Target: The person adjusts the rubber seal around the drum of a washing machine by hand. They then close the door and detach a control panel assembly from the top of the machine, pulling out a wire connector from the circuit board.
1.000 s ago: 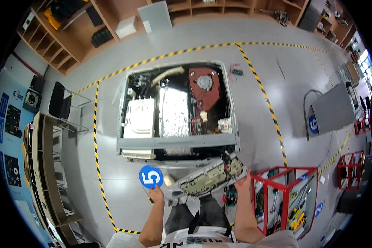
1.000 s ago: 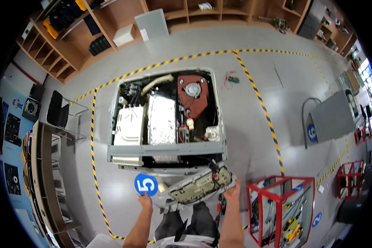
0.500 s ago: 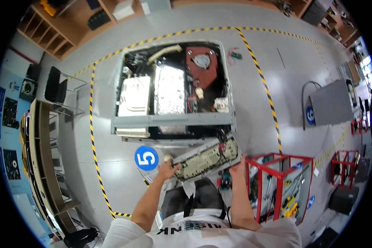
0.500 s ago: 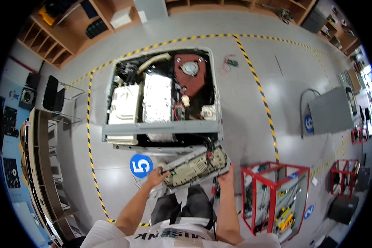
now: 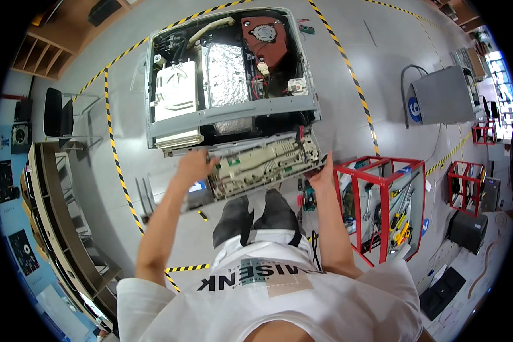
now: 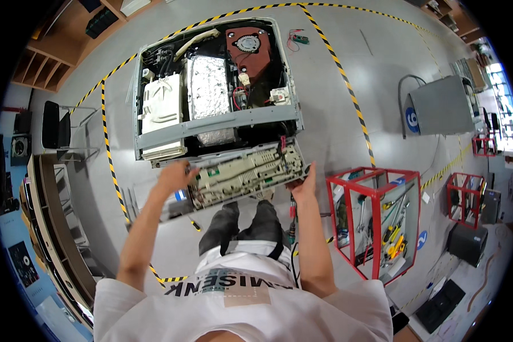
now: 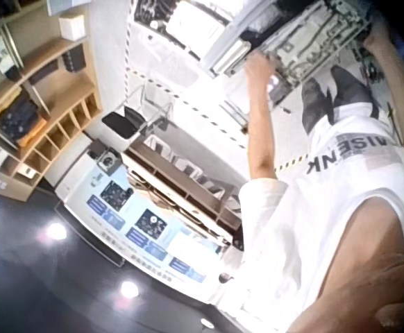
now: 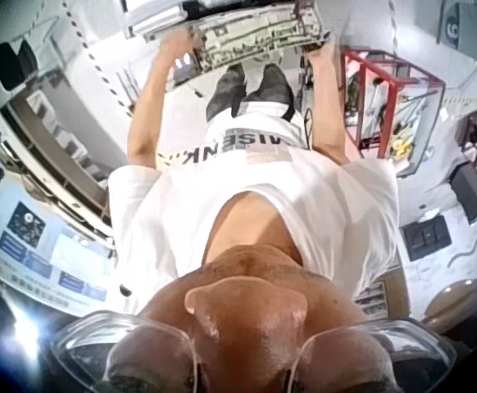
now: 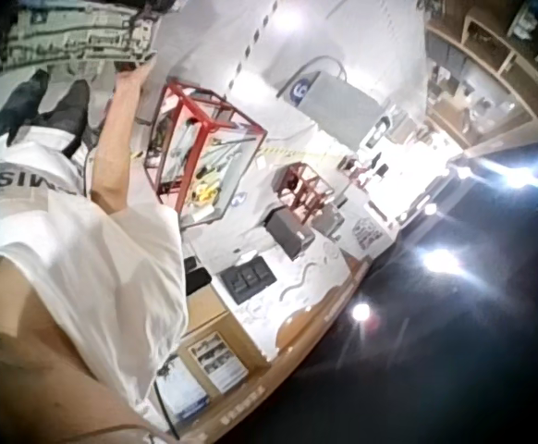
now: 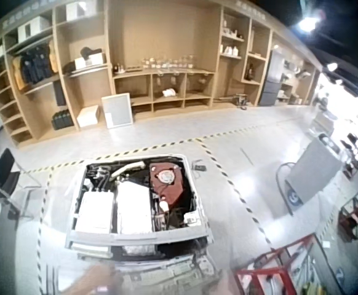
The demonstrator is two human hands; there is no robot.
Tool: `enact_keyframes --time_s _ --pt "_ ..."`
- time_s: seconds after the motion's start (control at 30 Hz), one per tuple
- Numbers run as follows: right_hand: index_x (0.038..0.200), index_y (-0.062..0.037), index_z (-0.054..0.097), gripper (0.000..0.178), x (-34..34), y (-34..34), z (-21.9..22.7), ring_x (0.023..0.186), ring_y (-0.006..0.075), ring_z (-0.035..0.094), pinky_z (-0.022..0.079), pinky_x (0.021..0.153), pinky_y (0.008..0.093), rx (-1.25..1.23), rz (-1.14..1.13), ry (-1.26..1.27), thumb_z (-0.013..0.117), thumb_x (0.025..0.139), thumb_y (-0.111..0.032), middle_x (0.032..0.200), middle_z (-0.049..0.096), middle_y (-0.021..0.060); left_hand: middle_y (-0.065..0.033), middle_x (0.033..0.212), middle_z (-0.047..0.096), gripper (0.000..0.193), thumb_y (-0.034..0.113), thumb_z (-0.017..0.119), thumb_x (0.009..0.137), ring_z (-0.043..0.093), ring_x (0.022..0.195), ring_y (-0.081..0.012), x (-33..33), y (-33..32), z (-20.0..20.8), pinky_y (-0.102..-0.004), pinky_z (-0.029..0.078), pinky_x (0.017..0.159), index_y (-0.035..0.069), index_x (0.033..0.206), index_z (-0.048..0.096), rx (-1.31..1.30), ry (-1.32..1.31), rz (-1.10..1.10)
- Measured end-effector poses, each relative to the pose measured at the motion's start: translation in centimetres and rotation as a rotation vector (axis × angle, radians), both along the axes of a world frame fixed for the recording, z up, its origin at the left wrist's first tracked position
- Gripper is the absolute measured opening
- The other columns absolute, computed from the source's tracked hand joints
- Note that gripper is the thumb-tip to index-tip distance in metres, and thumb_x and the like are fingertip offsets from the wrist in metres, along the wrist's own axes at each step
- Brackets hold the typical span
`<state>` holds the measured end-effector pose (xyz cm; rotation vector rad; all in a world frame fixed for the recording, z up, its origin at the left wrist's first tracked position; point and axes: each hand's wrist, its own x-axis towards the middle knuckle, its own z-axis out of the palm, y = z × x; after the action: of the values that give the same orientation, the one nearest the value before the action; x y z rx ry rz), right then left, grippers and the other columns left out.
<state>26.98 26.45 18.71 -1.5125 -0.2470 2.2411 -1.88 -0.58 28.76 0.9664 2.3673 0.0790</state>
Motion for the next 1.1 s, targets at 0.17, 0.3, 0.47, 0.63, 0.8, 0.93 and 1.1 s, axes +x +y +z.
enact_keyframes --time_s 0.17,0.3,0.47,0.63,0.8,0.93,1.1 --pt "0.122 -0.0059 0.051 0.069 -2.5 -3.1 -0.1 0.103 0.0348 0.056 0.049 0.088 0.0555 -0.133 -0.144 0.015 0.048 0.087 -0.065 0.119 0.053 0.0172 -0.0253 0.091 0.066 0.054 0.051 0.050 0.091 0.063 0.092 -0.0404 -7.9 5.9 5.2 -0.0479 0.050 0.080 -0.001 0.097 0.064 -0.144 0.084 -0.276" --pt "0.118 -0.0090 0.054 0.068 -2.8 -5.3 -0.5 0.094 0.0325 0.061 0.050 0.082 0.0542 -0.151 -0.215 0.051 0.046 0.087 -0.068 0.103 0.061 0.0137 -0.0263 0.104 0.065 0.063 0.054 0.047 0.092 0.062 0.099 -0.0404 -11.2 12.9 8.4 -0.0462 0.048 0.086 -0.005 0.102 0.066 -0.404 0.004 -0.501" --pt "0.108 -0.0016 0.056 0.067 -2.5 -5.9 1.5 0.081 0.0301 0.065 0.054 0.074 0.0503 0.008 -0.182 -0.027 0.043 0.090 -0.064 0.092 0.064 0.0146 -0.0232 0.106 0.066 0.066 0.056 0.042 0.093 0.062 0.100 -0.0386 -13.1 13.3 4.8 -0.0455 0.048 0.088 -0.004 0.103 0.067 -0.465 -0.025 -0.654" --pt "0.104 -0.0026 0.056 0.057 -1.3 -2.3 3.3 0.065 0.0243 0.064 0.057 0.060 0.0373 0.182 0.001 -0.210 0.049 0.090 -0.058 0.081 0.063 0.0128 -0.0239 0.099 0.066 0.079 0.064 0.033 0.093 0.063 0.092 -0.0355 -11.9 13.0 4.4 -0.0438 0.048 0.083 -0.007 0.103 0.065 -0.507 -0.301 -0.572" --pt "0.105 0.0030 0.056 0.058 -2.5 -1.0 7.7 0.063 0.0220 0.064 0.056 0.055 0.0324 0.432 0.091 -0.259 0.055 0.090 -0.053 0.081 0.063 0.0143 -0.0120 0.095 0.065 0.071 0.061 0.028 0.096 0.057 0.086 -0.0221 -14.4 11.5 1.4 -0.0356 0.045 0.081 0.002 0.110 0.064 -0.504 -0.561 -0.526" --pt "0.101 0.0085 0.060 0.060 -5.2 1.5 11.0 0.063 0.0215 0.066 0.055 0.056 0.0299 0.596 0.245 -0.441 0.056 0.089 -0.050 0.079 0.065 0.0170 -0.0057 0.113 0.061 0.064 0.058 0.034 0.096 0.053 0.099 -0.0152 -16.9 10.8 -0.3 -0.0326 0.043 0.088 0.007 0.128 0.054 -0.553 -0.781 -0.234" --pt "0.080 0.0081 0.067 0.055 -7.5 5.7 13.2 0.055 0.0187 0.065 0.053 0.057 0.0288 0.770 0.465 -0.615 0.061 0.084 -0.046 0.065 0.066 0.0132 -0.0111 0.135 0.052 0.064 0.053 0.045 0.093 0.055 0.115 -0.0187 -17.7 12.2 2.3 -0.0335 0.047 0.096 0.006 0.138 0.045 -0.627 -1.057 -0.031"
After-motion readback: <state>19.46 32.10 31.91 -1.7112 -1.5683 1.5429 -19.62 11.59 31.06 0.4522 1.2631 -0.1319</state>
